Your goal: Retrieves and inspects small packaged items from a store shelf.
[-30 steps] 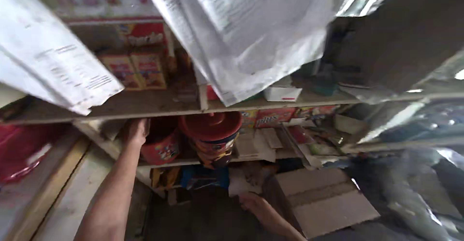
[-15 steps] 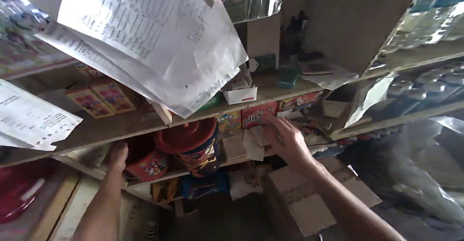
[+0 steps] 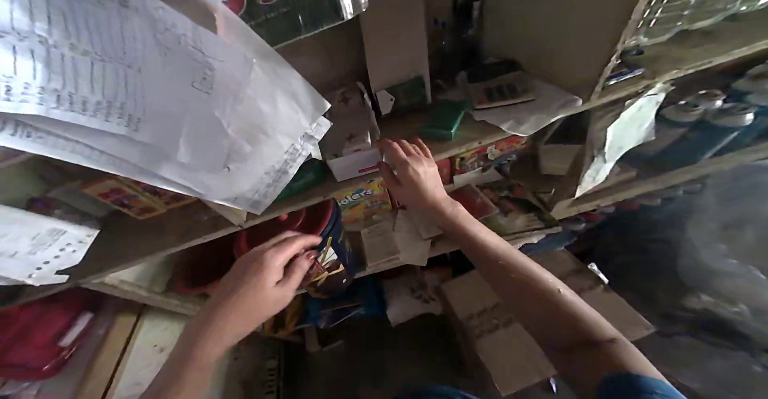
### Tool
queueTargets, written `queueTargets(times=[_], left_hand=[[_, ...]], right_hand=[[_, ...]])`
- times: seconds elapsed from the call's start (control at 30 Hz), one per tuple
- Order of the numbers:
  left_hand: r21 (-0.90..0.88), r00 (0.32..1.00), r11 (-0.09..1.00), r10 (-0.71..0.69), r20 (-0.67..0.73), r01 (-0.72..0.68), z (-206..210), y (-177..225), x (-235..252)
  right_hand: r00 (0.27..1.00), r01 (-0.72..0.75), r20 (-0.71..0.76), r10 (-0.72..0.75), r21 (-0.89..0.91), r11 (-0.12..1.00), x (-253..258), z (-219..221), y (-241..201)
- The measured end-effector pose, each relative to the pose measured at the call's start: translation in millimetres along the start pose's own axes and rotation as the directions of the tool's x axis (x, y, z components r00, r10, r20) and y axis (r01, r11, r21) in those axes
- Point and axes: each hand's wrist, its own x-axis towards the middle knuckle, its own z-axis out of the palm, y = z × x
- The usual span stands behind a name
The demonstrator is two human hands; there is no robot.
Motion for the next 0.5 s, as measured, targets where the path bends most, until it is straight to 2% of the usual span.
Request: queueTargets(times=[0.1,0.2,0.33,0.5], left_hand=[[0.08,0.977,0.991,0.123,-0.176,-0.11,7.1,29.3,41.3],[0.156,0.96,0.979,0.163,-0.226,-0.13,10.6,39.8,85.0],[0.178,0.975,0.982,0.099,-0.197,-0.064,14.2,38.1,141.1],[-0.019,0.991,0.999,-0.048,-0.121,0.046,8.4,38.8,218.4]], right_hand=[[0.998,0.043,-0.044,-0.042,0.026,0.999,5.1,3.3,3.7],[1.0,0.012,0.019,-0.013,0.039,0.999,12.9,-4.4,3.4],[0.997,0.032,0.072,-0.037,0.075,0.997,15.6,-12.2,3.5],[0.997,0.022,0.069,-0.032,0.143,0.989,10.0,-18.2,-0.4]])
